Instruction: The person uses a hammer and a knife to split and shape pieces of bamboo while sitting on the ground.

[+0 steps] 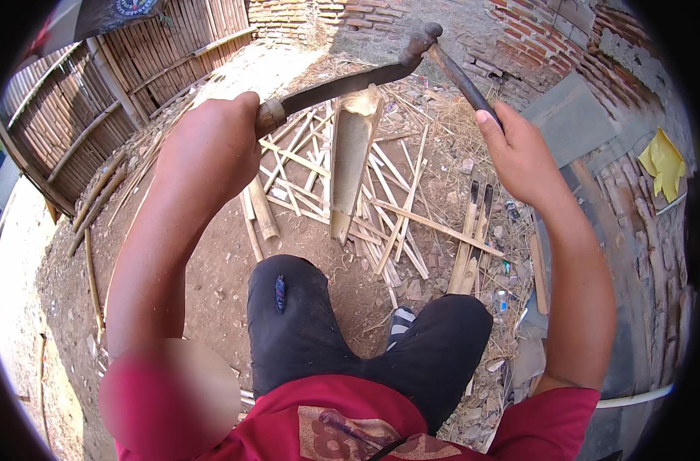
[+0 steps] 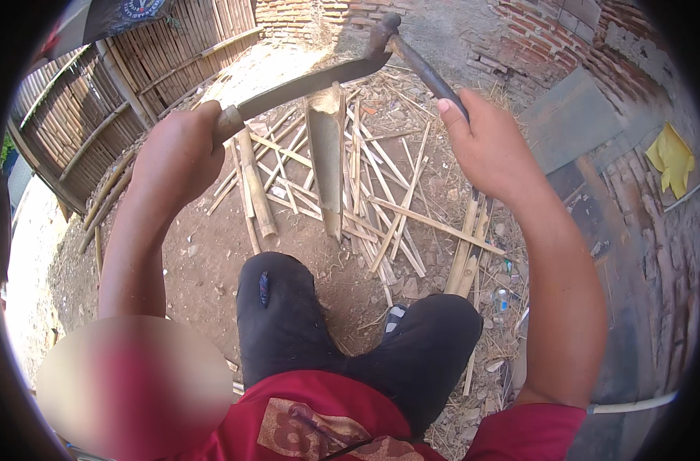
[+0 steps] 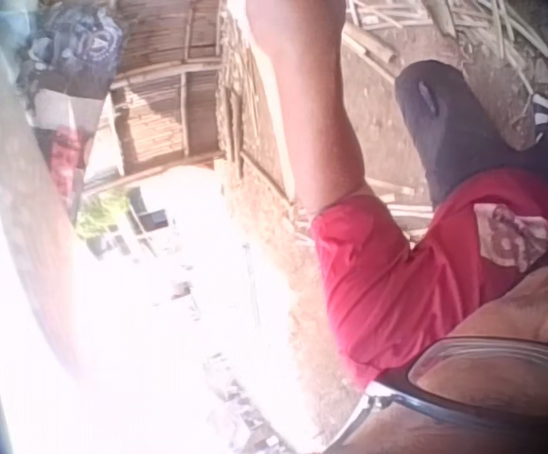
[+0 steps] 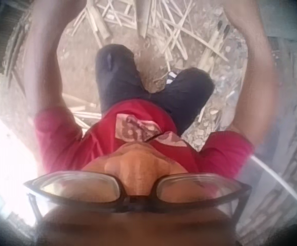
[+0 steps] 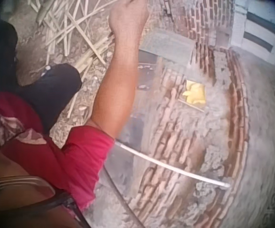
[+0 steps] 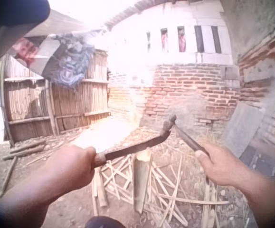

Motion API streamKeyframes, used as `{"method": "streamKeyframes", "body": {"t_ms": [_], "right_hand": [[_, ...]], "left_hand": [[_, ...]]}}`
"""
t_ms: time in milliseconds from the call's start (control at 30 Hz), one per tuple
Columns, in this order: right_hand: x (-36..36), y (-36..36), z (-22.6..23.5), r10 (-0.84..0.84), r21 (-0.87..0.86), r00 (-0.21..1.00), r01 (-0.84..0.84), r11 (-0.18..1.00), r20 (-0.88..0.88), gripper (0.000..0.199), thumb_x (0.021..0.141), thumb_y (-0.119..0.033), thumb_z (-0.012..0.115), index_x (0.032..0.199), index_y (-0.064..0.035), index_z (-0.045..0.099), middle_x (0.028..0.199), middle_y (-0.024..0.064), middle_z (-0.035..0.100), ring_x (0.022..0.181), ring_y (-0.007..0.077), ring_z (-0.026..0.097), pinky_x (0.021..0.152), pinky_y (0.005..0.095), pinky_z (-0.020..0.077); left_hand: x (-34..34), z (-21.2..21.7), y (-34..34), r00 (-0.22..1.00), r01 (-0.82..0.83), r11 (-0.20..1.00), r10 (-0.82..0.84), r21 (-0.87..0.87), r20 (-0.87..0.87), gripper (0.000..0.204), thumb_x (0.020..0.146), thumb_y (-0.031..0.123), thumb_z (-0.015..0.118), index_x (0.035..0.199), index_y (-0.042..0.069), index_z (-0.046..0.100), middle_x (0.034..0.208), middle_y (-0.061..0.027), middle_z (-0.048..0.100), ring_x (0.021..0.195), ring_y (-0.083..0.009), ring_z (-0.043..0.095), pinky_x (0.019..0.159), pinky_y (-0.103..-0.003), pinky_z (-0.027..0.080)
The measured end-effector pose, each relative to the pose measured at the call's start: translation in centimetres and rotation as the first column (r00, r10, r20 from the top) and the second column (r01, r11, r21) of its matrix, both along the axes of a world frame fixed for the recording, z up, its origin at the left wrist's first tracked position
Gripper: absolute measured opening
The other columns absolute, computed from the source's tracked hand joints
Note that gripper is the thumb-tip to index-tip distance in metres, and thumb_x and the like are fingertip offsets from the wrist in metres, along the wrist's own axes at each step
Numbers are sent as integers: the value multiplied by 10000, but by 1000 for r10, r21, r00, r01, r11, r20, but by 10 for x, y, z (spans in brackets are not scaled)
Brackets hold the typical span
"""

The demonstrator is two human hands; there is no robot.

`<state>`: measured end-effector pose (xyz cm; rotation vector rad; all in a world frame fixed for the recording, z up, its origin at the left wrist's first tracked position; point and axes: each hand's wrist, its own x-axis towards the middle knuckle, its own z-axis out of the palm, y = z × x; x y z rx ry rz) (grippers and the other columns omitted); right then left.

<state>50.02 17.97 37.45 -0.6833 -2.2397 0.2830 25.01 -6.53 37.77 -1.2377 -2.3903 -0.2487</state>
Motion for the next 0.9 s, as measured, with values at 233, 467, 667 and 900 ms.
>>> {"method": "streamKeyframes", "body": {"t_ms": [233, 467, 667, 900], "right_hand": [[6, -7, 47, 7, -46, 978, -17, 999, -208, 495, 1081, -458, 457, 1033, 11, 610, 779, 117, 601, 741, 243, 591, 719, 408, 476], [4, 3, 18, -89, -50, 976, 101, 994, 199, 496, 1078, -481, 465, 1034, -4, 593, 752, 41, 558, 709, 143, 554, 675, 337, 464], [4, 4, 33, -58, -155, 976, 25, 988, -209, 470, 1080, -464, 468, 1052, -13, 598, 762, 115, 600, 728, 235, 584, 704, 402, 475], [-5, -14, 31, 38, -56, 999, -37, 998, 10, 498, 1085, -470, 467, 1030, 6, 605, 844, 62, 622, 783, 159, 581, 735, 349, 482]], "left_hand": [[-2, -3, -2, 999, -36, 999, 36, -22, 10, 136, 830, 37, 635, 955, -15, 624, 855, -235, 688, 871, -425, 681, 807, -512, 533], [-3, 2, -1, 999, -45, 998, 46, -36, 26, 134, 843, 37, 618, 967, -12, 638, 850, -241, 691, 876, -421, 687, 818, -507, 537], [-3, 0, -6, 998, -34, 999, 36, -33, 43, 135, 842, 33, 617, 964, -23, 632, 854, -247, 690, 875, -429, 685, 803, -521, 527], [-8, -1, -10, 1000, -11, 1000, 11, -5, 20, 106, 841, 35, 627, 933, -19, 627, 823, -255, 676, 857, -438, 679, 783, -522, 524]]}}
